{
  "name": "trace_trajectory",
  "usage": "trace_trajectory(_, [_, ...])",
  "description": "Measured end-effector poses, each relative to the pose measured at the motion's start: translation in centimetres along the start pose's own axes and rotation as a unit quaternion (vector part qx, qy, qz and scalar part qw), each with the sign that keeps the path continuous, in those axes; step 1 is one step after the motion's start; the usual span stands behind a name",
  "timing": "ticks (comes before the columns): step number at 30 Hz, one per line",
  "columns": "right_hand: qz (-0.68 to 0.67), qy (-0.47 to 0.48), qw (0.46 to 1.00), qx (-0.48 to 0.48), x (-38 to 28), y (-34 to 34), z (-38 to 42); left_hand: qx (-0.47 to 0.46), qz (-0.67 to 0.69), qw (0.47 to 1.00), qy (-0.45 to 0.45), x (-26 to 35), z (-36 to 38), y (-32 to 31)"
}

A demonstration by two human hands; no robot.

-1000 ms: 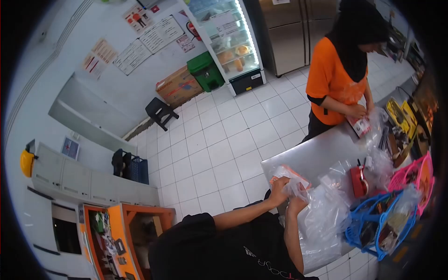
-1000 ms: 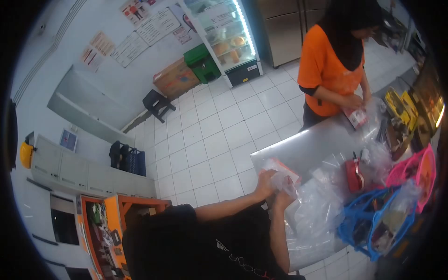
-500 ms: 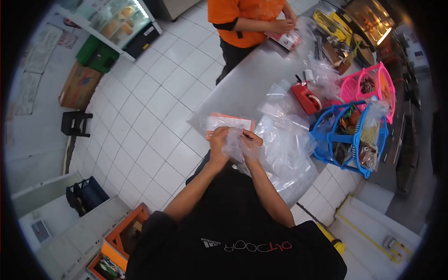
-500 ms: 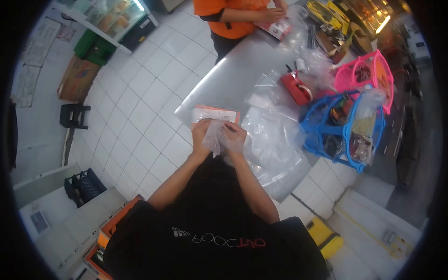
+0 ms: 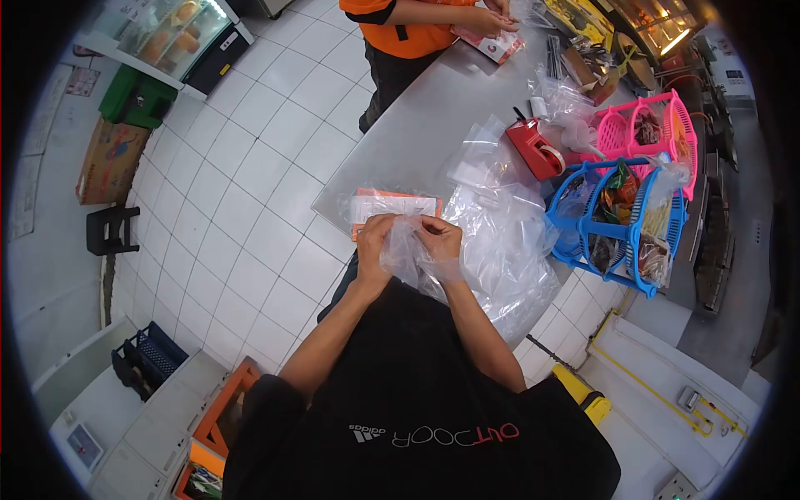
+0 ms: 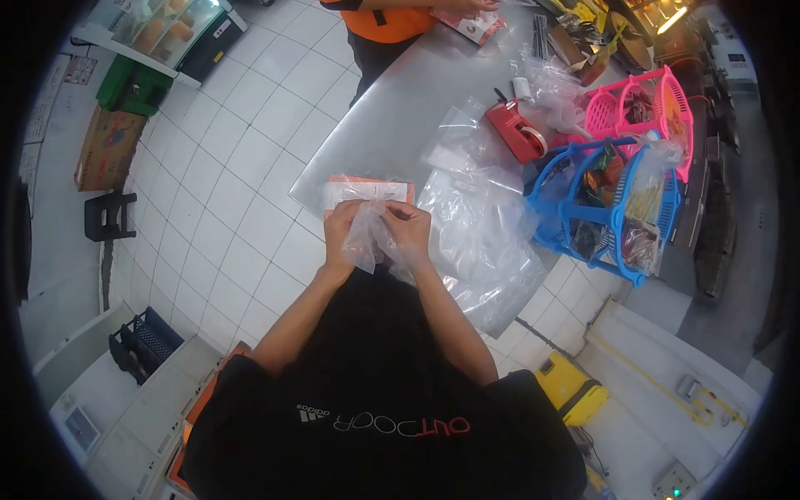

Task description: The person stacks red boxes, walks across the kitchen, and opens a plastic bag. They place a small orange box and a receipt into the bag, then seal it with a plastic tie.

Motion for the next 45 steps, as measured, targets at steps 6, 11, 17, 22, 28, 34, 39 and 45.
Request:
trace_trajectory(6, [0.009, -0.082, 0.995, -0.055, 0.8, 0.9, -1.0, -0.012, 0.002, 1.0, -0.009, -0.2, -0.2, 0.0])
trace_trajectory(11, [0.047, -0.122, 0.987, -0.097, 0.3, 1.3, -2.4, -0.023, 0.016, 0.999, -0.039, 0.8, -0.6, 0.8])
trace_trajectory(17, [0.02, -0.138, 0.987, -0.074, -1.2, 0.5, -1.5, 0.019, 0.056, 0.998, 0.028, -0.7, 0.1, 0.5])
trace_trajectory(22, [-0.013, -0.063, 0.997, -0.05, -0.9, 0.0, -0.6, 0.03, 0.026, 0.999, 0.012, -2.1, 0.7, -0.1])
trace_trajectory(28, [-0.071, 0.027, 0.996, 0.051, 0.3, -1.1, 0.9, 0.037, 0.042, 0.998, 0.004, -1.1, 0.5, 0.0])
trace_trajectory(34, [-0.091, -0.012, 0.993, 0.071, -1.3, -1.3, 1.3, 0.03, 0.033, 0.999, -0.004, -0.3, 0.2, 0.2])
trace_trajectory(39, [-0.114, -0.025, 0.99, 0.084, -0.7, -1.4, 1.6, 0.022, 0.007, 1.0, -0.018, -0.6, 0.3, 0.2])
trace_trajectory(45, [-0.1, -0.019, 0.993, 0.058, -0.2, -0.9, 1.2, 0.002, -0.001, 1.0, -0.017, -0.4, 0.0, 0.1])
Point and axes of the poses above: each hand's wrist, its own z-axis away from the middle knuckle, its own y-axis out of the back of the hand, x = y × z, the point moved 4 cm from there along -z, towards the middle knuckle, and after that the axes turned 6 degrees about y, right-handed, at the moved point
